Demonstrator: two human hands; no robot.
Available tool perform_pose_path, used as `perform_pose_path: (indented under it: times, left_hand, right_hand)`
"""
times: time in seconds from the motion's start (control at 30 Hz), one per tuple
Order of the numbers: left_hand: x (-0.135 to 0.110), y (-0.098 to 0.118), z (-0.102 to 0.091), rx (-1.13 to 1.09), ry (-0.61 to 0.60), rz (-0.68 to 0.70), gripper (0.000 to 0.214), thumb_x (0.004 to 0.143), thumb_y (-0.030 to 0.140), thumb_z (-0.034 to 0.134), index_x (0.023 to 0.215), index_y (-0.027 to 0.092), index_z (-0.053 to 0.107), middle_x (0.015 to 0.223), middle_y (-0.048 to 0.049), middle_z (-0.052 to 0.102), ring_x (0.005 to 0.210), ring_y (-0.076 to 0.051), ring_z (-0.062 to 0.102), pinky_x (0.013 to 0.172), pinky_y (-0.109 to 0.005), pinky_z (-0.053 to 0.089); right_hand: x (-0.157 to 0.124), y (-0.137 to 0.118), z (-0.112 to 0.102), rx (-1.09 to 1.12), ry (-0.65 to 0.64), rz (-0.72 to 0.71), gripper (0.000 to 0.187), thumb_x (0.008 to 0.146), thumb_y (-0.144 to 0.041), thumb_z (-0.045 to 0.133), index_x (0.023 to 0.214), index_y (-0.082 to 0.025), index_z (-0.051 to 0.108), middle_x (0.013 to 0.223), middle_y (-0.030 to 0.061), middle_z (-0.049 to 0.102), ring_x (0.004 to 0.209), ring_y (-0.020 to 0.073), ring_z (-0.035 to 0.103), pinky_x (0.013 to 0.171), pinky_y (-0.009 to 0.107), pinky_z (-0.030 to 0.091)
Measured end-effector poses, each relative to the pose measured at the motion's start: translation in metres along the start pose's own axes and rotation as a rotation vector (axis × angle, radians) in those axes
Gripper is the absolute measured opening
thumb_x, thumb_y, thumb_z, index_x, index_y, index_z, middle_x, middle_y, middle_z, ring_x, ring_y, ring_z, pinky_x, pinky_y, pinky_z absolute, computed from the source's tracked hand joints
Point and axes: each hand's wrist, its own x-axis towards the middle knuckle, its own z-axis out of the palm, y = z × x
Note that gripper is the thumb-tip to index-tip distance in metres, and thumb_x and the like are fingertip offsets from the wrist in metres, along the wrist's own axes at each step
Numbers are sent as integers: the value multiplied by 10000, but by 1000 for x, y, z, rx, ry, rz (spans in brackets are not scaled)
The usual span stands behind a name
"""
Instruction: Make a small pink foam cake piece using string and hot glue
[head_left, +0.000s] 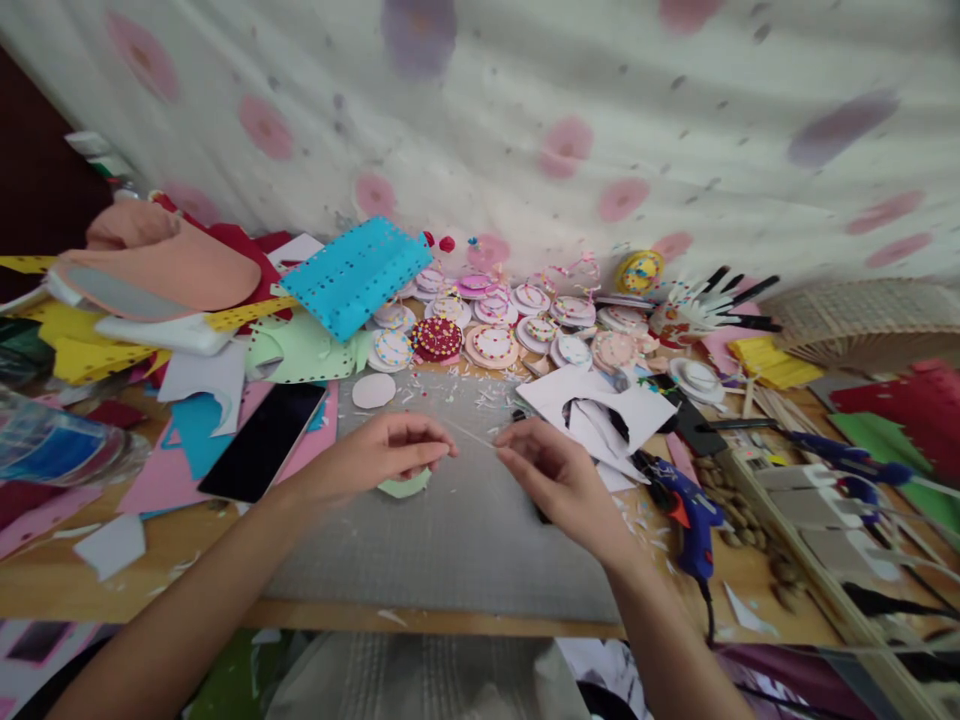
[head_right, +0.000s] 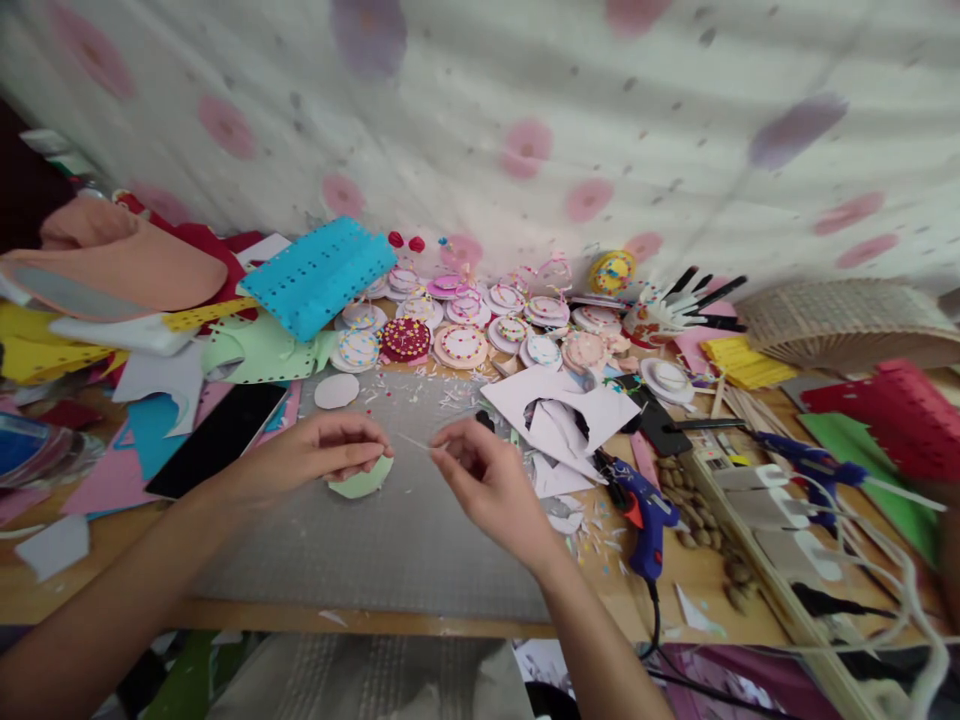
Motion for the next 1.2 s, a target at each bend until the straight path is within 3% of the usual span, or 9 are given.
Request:
perform_pose_path:
  times: [0.2,0.5,0.63,0.77,0.97,1.2]
  left_hand:
    - [-2,1,4,58,-4,-7,226,791,353,660,915,175,722,751,-4,663,628,-98,534,544,-189,375]
    - [-14,-5,11,317,124,122,366,873,463,541,722,154,671,579,30,498,559,-107,451,507,-209,332]
    - [-24,-10,13,394,150,110,342,880,453,546,721,170,654,641,13,566,617,-130,497,540,-220,358]
    - [-33,-12,20,370,165,131,270,891,415,553,836,192,693,798,-12,662,736,-152,571,636,-230,424]
    - [-39,-14,35,319,223,156,310,906,391,523,787,170,704,674,4,595,606,-112,495,532,-210,356]
    - [-44,-13,39,367,212,136,343,910,380,501,767,188,747,644,3,595,580,-115,483,521,-222,324]
  right_hand:
    - [4,4,14,131,-55,11,224,877,-348,608,1022,-178,626,621,-42,465,557,113,401,499,240,297]
    - [-4,-2,11,181,-35,3,200,858,-347,636,966,-193,705,631,-18,518,544,102,419,474,226,311]
    - [-10,-1,12,197,-41,46,205,852,-368,643,944,-205,726,592,-22,502,510,97,388,448,223,285]
    - [-15,3,20,231,-61,82,219,841,-393,653,916,-206,739,593,-15,522,519,103,404,456,225,299]
    - [-22,4,29,289,-121,84,208,853,-372,648,938,-217,756,601,-9,536,540,107,424,485,232,315]
    - [-27,4,27,255,-180,114,253,875,-392,620,1012,-215,737,601,-17,507,525,101,404,465,224,303]
